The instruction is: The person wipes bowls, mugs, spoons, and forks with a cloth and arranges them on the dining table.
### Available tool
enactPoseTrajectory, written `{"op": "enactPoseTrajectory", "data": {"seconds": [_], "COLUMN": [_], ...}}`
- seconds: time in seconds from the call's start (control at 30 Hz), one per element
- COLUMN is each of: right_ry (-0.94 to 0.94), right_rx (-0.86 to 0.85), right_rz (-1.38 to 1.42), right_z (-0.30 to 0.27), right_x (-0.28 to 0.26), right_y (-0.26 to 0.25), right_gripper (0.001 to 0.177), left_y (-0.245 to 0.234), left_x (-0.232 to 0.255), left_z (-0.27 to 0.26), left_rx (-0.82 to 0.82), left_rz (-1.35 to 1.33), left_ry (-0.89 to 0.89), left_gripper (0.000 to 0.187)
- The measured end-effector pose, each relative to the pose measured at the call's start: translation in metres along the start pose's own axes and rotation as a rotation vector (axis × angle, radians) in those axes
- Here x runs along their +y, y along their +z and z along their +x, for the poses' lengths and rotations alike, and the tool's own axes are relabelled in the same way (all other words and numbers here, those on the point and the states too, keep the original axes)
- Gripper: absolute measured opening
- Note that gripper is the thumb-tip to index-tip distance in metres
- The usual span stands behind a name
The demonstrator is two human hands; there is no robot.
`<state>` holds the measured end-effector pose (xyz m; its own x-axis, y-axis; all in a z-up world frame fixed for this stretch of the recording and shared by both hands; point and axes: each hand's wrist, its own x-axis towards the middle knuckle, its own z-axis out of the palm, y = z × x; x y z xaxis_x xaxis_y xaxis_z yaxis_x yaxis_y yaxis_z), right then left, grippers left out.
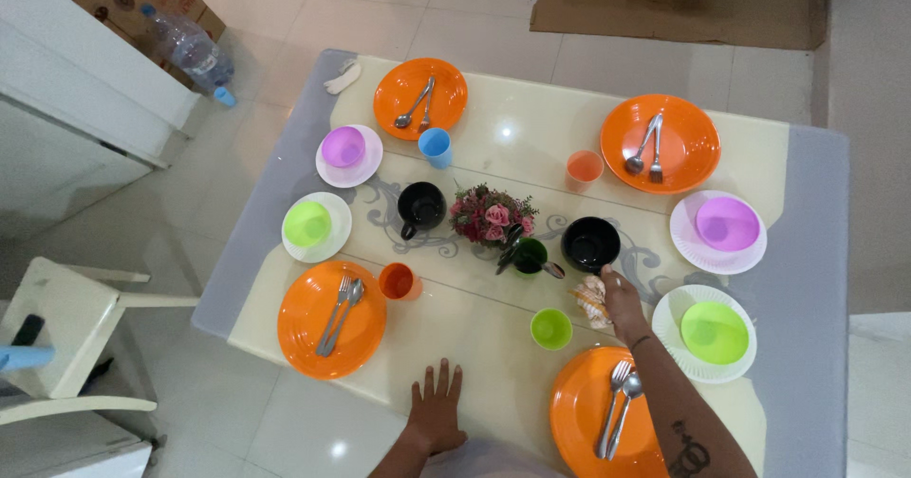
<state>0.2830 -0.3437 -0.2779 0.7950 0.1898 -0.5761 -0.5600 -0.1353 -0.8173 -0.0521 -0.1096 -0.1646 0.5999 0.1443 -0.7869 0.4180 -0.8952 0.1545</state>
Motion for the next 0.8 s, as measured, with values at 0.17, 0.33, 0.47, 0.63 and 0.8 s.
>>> {"op": "enactPoseTrajectory", "data": {"seconds": [0.17,0.33,0.47,0.63,0.8], "right_ry": [-0.006,-0.012,0.049,-0.026,-0.051], "right_rx": [-0.033,-0.015,0.018,0.019,0.084], "right_rz": [0.077,0.029,-0.012,-0.099,-0.248], "right_z": [0.001,-0.002,-0.005,-0.009,-0.026], "right_x": [0.007,0.0,-0.004,-0.005,-0.02], "right_y": [0.001,0.002,0.004,0.001,-0.001], "right_gripper": [0.057,0.056,0.055,0.059,0.062], "left_y": [-0.001,0.002,0.001,0.001,0.003], "left_x": [0.0,-0.002,-0.002,-0.001,-0.007], "left_z": [0.001,0.002,0.001,-0.001,0.0], "left_rx": [-0.013,-0.007,-0.017,-0.021,0.016], "left_rz": [0.009,-0.004,-0.012,-0.001,-0.035], "left_ry": [-0.009,0.004,0.005,0.012,0.058], "left_gripper": [0.124,0.123,0.123,0.122,0.116]}}
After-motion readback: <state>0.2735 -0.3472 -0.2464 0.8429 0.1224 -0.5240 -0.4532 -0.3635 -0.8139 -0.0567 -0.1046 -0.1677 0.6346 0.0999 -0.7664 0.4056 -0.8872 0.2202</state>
